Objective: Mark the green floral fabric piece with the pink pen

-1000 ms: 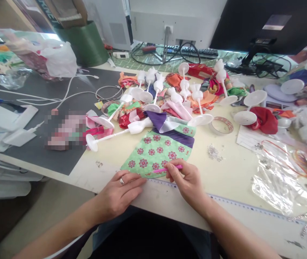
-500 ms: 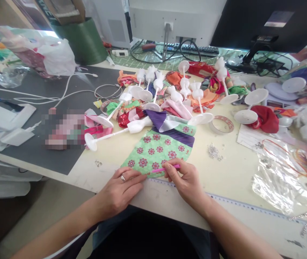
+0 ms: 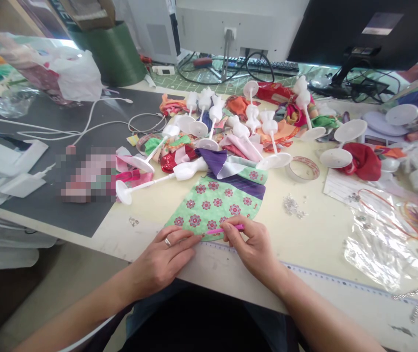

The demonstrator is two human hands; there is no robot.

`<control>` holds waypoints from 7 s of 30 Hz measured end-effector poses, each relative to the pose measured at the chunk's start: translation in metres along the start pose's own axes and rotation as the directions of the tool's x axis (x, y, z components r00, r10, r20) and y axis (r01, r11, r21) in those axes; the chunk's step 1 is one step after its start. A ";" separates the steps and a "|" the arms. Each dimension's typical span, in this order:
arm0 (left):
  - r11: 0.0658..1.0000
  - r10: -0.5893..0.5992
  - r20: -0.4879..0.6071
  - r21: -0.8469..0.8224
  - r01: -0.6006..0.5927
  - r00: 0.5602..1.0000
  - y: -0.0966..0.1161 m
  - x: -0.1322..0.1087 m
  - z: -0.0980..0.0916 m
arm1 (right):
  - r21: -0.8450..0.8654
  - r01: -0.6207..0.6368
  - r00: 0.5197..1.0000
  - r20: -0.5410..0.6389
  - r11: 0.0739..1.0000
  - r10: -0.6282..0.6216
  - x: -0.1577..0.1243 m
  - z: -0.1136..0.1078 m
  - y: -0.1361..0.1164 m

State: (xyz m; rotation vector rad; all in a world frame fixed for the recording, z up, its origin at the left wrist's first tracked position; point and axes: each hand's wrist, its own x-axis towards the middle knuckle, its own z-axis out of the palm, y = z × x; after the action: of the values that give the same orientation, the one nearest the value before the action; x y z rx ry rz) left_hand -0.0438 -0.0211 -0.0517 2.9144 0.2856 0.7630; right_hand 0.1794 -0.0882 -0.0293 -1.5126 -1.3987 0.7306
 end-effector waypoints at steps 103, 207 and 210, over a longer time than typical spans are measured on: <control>-0.469 -0.699 0.607 -0.788 0.398 0.378 0.008 0.051 0.002 | -0.136 0.531 0.842 -0.026 0.837 -0.539 -0.010 -0.014 -0.010; 0.970 -0.226 -0.254 -0.150 0.192 0.940 -0.015 0.043 0.020 | -0.356 0.482 0.864 0.039 0.801 -0.502 -0.007 -0.011 0.004; 0.943 -0.290 -0.225 -0.235 0.237 0.930 -0.015 0.042 0.021 | -0.359 0.484 0.862 0.040 0.798 -0.505 -0.007 -0.011 0.003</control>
State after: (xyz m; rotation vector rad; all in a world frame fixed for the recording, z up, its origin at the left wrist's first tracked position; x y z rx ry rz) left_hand 0.0003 0.0009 -0.0523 2.5145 0.5754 1.0539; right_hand 0.1893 -0.0974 -0.0292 -1.3196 -1.8545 0.1013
